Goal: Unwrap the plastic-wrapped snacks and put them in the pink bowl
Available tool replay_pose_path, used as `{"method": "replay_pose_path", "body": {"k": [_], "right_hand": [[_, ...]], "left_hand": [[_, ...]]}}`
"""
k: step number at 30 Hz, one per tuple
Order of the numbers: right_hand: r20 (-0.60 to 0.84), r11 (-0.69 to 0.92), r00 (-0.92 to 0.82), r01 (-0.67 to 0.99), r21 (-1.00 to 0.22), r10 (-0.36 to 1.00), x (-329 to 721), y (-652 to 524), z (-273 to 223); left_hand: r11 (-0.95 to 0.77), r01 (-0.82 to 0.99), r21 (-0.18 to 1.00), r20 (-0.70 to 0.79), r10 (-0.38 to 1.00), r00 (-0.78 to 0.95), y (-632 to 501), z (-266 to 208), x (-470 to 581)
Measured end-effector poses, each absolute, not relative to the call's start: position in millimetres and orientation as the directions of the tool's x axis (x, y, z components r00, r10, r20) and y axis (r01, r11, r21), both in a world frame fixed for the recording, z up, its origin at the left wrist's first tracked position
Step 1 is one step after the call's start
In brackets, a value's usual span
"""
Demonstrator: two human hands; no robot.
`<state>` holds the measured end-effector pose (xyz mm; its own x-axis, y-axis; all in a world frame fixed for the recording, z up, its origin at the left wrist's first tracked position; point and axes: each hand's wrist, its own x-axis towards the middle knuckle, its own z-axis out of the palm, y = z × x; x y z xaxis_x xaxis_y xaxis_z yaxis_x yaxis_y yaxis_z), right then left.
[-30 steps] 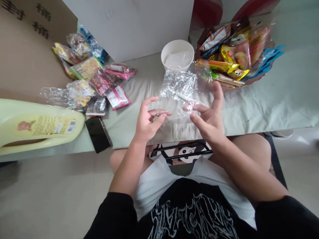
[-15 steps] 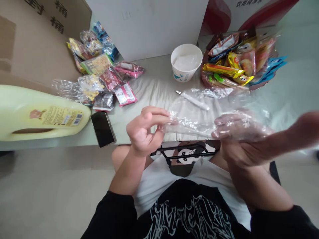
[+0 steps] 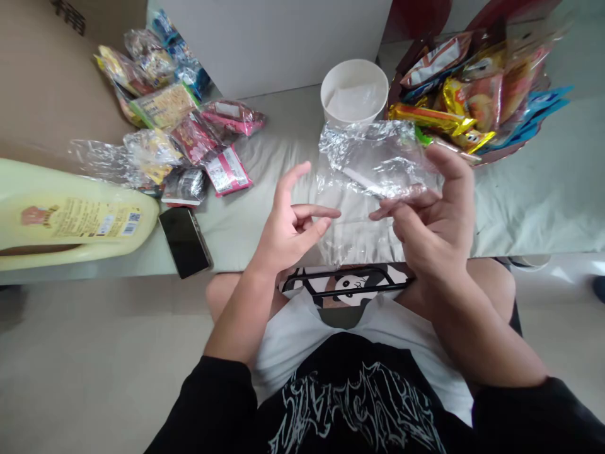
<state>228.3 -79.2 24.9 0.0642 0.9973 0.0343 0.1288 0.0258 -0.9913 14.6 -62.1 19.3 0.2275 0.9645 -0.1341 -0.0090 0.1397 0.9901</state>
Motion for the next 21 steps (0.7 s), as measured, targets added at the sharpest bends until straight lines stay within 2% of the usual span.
{"method": "replay_pose_path", "body": {"k": [2, 3, 7, 10, 13, 16, 18, 21], "right_hand": [[0.132, 0.111, 0.144, 0.147, -0.983, 0.981, 228.7, -81.5, 30.0], [0.162, 0.14, 0.127, 0.165, -0.976, 0.979, 230.1, -82.9, 32.2], [0.173, 0.226, -0.201, 0.285, -0.931, 0.964, 240.9, -88.2, 39.2], [0.254, 0.35, -0.285, 0.367, -0.862, 0.924, 244.4, -88.3, 41.7], [0.347, 0.414, -0.227, 0.471, -0.778, 0.91, 241.7, -84.7, 37.8], [0.38, 0.395, -0.158, 0.595, -0.7, 0.911, 239.5, -79.9, 27.9], [0.396, 0.376, -0.124, 0.653, -0.658, 0.91, 239.7, -77.4, 22.3], [0.48, 0.359, -0.042, 0.721, -0.592, 0.876, 240.6, -76.1, 23.0]], "left_hand": [[0.124, -0.048, 0.991, -0.113, 0.976, 0.188, -65.6, 20.5, 13.8], [0.099, -0.05, 0.994, -0.09, 0.982, 0.168, -67.5, 21.3, 13.1], [-0.122, 0.097, 0.988, 0.107, 0.984, 0.146, -70.8, 25.0, 6.6], [-0.293, 0.282, 0.913, 0.227, 0.942, 0.245, -65.8, 24.6, 1.3], [-0.415, 0.422, 0.806, 0.324, 0.906, 0.272, -58.8, 19.4, 0.0], [-0.495, 0.468, 0.732, 0.423, 0.869, 0.257, -53.9, 12.3, 1.0], [-0.518, 0.438, 0.735, 0.45, 0.855, 0.257, -52.1, 8.5, 0.7], [-0.467, 0.35, 0.812, 0.426, 0.884, 0.192, -52.7, 7.7, -1.4]]}}
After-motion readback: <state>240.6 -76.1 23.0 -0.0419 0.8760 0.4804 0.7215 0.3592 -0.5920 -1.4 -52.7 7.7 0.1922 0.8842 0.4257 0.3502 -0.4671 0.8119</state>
